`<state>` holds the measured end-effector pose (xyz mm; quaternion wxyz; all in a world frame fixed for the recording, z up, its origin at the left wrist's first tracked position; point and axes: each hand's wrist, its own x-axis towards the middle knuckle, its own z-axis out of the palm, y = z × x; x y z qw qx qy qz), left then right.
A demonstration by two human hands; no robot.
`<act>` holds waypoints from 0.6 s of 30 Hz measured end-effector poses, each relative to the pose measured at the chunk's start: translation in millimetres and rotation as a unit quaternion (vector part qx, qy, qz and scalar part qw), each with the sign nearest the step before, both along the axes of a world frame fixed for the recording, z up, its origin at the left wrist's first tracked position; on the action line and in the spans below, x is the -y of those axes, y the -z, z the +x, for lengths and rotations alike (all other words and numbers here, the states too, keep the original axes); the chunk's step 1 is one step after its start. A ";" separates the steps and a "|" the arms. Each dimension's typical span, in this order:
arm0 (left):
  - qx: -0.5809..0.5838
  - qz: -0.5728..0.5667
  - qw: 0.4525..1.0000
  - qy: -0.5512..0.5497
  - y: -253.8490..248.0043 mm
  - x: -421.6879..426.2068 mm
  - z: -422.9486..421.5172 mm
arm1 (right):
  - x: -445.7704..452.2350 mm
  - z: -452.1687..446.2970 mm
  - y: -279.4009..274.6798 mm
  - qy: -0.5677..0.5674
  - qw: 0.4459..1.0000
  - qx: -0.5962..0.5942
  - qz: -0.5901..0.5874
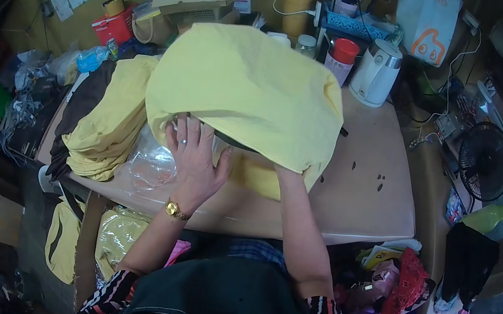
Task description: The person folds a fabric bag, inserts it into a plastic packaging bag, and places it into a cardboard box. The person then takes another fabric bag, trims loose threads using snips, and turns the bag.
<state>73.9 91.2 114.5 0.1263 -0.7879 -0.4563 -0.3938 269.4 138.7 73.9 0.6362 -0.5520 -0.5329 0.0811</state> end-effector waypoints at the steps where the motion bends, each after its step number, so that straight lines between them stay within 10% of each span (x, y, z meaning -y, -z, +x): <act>1: -0.025 -0.028 0.999 -0.007 4.8 -0.3 -3.3 | 0.9 1.5 0.4 0.003 1.000 0.003 -0.001; 11: -0.077 -0.070 0.991 -0.089 4.5 12.9 -34.1 | 50.7 11.8 -8.5 -0.041 0.956 0.218 -0.190; 14: -0.188 -0.177 0.966 -0.008 -5.8 19.8 -41.7 | 52.2 31.2 -46.8 -0.179 0.812 0.291 -0.474; 17: -0.179 -0.086 0.980 -0.018 -30.9 29.3 -44.4 | 54.1 24.4 -98.1 -0.083 0.746 0.282 -0.598; 18: -0.188 -0.042 0.981 -0.031 -49.6 37.1 -41.4 | 60.9 30.8 -57.4 0.035 0.892 0.369 -0.259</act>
